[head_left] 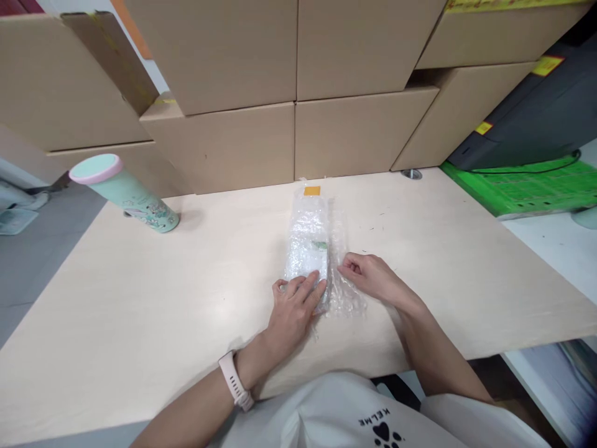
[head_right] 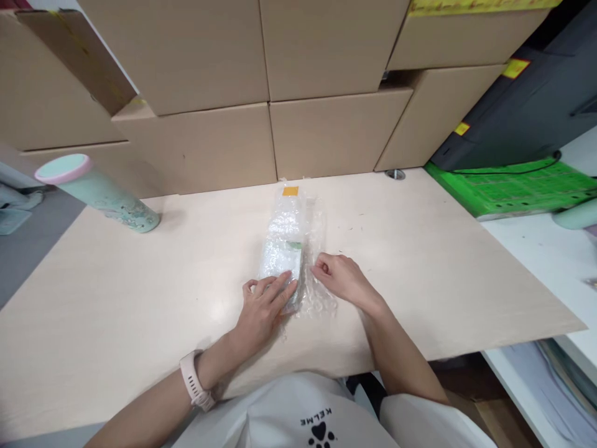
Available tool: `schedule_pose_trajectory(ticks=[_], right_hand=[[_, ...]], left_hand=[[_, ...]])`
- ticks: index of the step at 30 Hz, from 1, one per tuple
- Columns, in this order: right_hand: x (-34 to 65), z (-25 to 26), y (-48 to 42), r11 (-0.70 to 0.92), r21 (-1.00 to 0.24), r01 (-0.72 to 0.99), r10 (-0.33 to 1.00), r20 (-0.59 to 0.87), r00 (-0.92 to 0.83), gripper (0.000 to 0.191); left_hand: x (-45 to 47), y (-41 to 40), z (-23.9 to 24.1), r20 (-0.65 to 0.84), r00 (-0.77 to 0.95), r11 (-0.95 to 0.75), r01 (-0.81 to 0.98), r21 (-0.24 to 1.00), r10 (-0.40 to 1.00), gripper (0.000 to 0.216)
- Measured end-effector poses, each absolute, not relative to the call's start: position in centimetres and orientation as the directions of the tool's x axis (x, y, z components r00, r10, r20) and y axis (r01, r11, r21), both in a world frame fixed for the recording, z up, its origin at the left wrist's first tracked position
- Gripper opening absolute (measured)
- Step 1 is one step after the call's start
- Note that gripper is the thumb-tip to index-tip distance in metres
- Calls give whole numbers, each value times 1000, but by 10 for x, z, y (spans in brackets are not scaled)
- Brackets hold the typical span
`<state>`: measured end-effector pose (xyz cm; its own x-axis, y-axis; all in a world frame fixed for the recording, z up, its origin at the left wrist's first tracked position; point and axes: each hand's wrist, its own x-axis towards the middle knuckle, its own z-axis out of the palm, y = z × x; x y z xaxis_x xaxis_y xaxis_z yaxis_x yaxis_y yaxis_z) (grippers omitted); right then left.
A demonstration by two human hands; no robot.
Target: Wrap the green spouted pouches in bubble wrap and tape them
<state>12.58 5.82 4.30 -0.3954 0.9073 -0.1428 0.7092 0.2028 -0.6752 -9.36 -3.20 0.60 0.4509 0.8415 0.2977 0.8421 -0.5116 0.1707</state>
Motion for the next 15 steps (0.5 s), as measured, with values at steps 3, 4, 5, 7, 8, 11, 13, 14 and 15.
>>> schedule_pose_trajectory(ticks=[3, 4, 5, 7, 8, 11, 13, 14, 15], right_hand=[[114, 43, 56, 18, -912, 409, 910, -155, -386, 36], [110, 42, 55, -47, -948, 314, 907, -172, -384, 37], [106, 41, 54, -97, -965, 243, 899, -189, -394, 37], [98, 38, 53, -118, -975, 189, 864, -195, -463, 33], [94, 35, 52, -97, -977, 192, 843, -184, -506, 31], [85, 28, 49, 42, -969, 245, 814, -109, -570, 26], [82, 24, 48, 120, -949, 291, 830, -65, -554, 23], [81, 22, 47, 135, -939, 317, 845, -58, -532, 21], [81, 21, 47, 138, -926, 350, 864, -60, -499, 19]], left_hand=[[-93, -31, 7, 299, 456, -519, 836, 180, 838, 48], [-94, -31, 7, 297, 458, -522, 831, 192, 838, 48], [-94, -31, 8, 292, 460, -526, 824, 211, 839, 48], [-94, -32, 11, 271, 462, -528, 799, 286, 845, 47], [-95, -33, 13, 257, 455, -521, 781, 344, 853, 47], [-96, -36, 16, 268, 381, -466, 707, 532, 885, 53], [-97, -37, 16, 292, 335, -444, 684, 578, 896, 59], [-98, -37, 16, 299, 339, -452, 689, 567, 892, 60], [-98, -37, 15, 293, 362, -466, 701, 540, 885, 58]])
